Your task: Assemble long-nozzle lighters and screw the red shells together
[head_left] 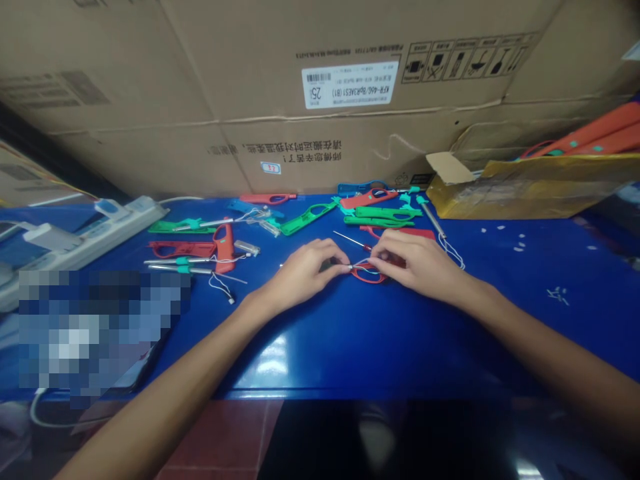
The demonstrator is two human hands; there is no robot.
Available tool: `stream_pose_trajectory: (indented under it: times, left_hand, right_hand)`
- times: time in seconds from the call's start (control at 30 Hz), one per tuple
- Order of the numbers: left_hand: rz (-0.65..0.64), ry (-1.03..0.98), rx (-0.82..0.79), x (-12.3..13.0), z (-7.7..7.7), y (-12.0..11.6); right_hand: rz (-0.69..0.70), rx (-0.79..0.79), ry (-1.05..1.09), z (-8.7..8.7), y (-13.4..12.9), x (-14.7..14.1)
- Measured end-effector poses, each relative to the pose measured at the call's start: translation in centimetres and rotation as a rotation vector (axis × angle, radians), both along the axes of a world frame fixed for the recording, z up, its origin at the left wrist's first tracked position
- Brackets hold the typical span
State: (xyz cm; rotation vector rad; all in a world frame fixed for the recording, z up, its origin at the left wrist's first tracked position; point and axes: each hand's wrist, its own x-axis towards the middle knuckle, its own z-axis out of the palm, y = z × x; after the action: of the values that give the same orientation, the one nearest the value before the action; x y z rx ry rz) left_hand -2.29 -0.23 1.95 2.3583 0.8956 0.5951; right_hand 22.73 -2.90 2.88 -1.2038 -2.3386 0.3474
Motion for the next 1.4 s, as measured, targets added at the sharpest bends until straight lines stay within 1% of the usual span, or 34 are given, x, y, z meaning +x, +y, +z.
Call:
stream_pose_trajectory:
  times: [0.17, 0.4, 0.57, 0.73, 0.83, 0.9, 1.03, 1.17, 1.4]
  left_hand:
    - [-0.003, -0.005, 0.003, -0.1, 0.1, 0.1]
    - [0.009, -0.003, 0.000, 0.1, -0.1, 0.0]
    - [0.017, -0.015, -0.006, 0.1, -0.4, 0.0]
    - [-0.020, -0.012, 0.022, 0.1, -0.4, -0.1]
    - [-0.022, -0.022, 0.038, 0.2, -0.3, -0.1]
    - [-0.019, -0.029, 0.054, 0.2, -0.3, -0.1]
    - [-0.015, -0.061, 0.113, 0.2, -0.2, -0.1]
    - [-0.030, -0.074, 0.160, 0.2, -0.1, -0.2]
    - [-0.033, -0.169, 0.060, 0.4, 0.1, -0.5]
  right_hand:
    - [-0.011, -0.002, 0.004, 0.1, 0.2, 0.3]
    - [-0.023, -0.054, -0.040, -0.3, 0.4, 0.2]
    - [-0.031, -0.038, -0.057, -0.3, 0.4, 0.0]
    - [-0.018, -0.015, -0.046, -0.5, 0.3, 0.0]
    - [-0.012, -0.006, -0.022, -0.5, 0.2, 0.0]
    - [0.003, 0.023, 0.011, -0.4, 0.2, -0.1]
    - [0.082, 0.102, 0.056, -0.4, 0.1, -0.5]
    - [0.105, 0.130, 0.092, -0.7, 0.1, -0.7]
    - [0.144, 0.089, 0.148, -1.1, 0.2, -1.1]
